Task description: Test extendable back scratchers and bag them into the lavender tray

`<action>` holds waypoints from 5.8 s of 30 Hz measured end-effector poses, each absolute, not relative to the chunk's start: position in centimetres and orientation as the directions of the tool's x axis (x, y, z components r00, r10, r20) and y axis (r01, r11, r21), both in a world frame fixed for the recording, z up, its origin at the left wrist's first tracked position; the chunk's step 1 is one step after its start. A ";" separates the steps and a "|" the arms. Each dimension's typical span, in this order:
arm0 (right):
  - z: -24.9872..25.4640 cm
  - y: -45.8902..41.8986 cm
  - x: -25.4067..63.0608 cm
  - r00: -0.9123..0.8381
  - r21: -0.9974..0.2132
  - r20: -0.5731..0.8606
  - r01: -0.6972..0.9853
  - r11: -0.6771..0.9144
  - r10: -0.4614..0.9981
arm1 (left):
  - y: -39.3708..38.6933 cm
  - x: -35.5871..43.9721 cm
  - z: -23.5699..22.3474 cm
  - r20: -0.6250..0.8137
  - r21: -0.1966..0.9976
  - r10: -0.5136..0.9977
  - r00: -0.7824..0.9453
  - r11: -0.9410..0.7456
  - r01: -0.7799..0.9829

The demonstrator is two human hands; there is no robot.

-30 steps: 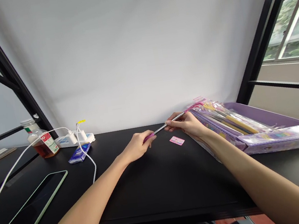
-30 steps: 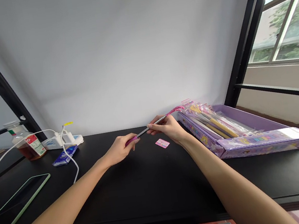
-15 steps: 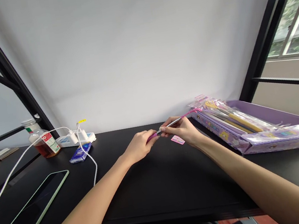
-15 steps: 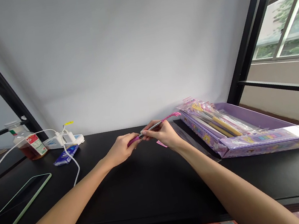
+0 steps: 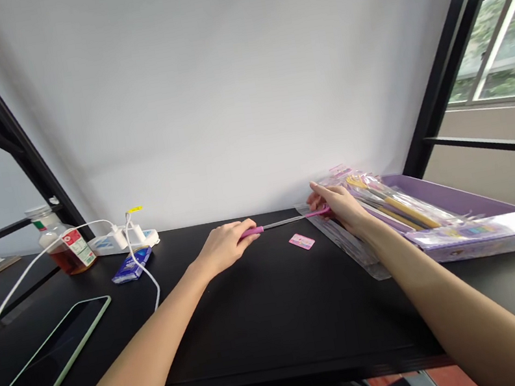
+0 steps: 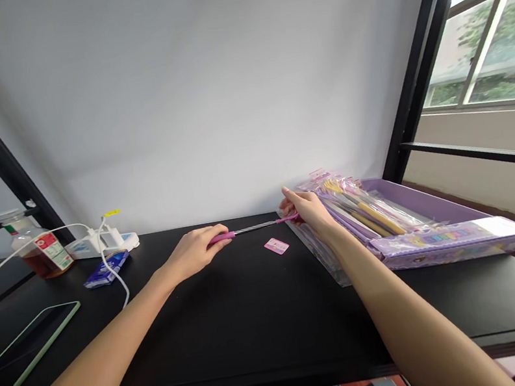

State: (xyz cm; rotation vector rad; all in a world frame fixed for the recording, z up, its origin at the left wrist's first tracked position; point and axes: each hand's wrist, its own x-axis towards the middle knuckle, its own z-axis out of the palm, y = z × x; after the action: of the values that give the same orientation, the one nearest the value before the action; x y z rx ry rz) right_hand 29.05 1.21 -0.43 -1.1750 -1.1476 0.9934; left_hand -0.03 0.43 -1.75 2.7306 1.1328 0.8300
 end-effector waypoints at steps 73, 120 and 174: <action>-0.4 -1.4 24.6 -0.413 -0.907 0.208 0.257 0.333 0.886 | -1.2 3.2 -1.8 0.429 0.171 0.627 0.650 -0.763 0.623; 0.4 1.2 32.7 0.659 -0.765 0.185 -0.369 0.527 0.729 | 1.2 -2.1 0.0 0.363 0.178 0.715 0.598 -0.682 0.709; -0.7 1.3 28.0 0.629 -0.812 0.309 -0.217 0.542 0.714 | 1.7 -2.6 0.9 0.149 0.432 0.832 0.534 -0.541 0.722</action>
State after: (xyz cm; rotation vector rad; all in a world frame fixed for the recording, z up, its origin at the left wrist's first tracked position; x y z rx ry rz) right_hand 28.02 1.26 -0.71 -0.8196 -0.6894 0.6073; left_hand -2.59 1.72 0.92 2.4578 1.2883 0.4892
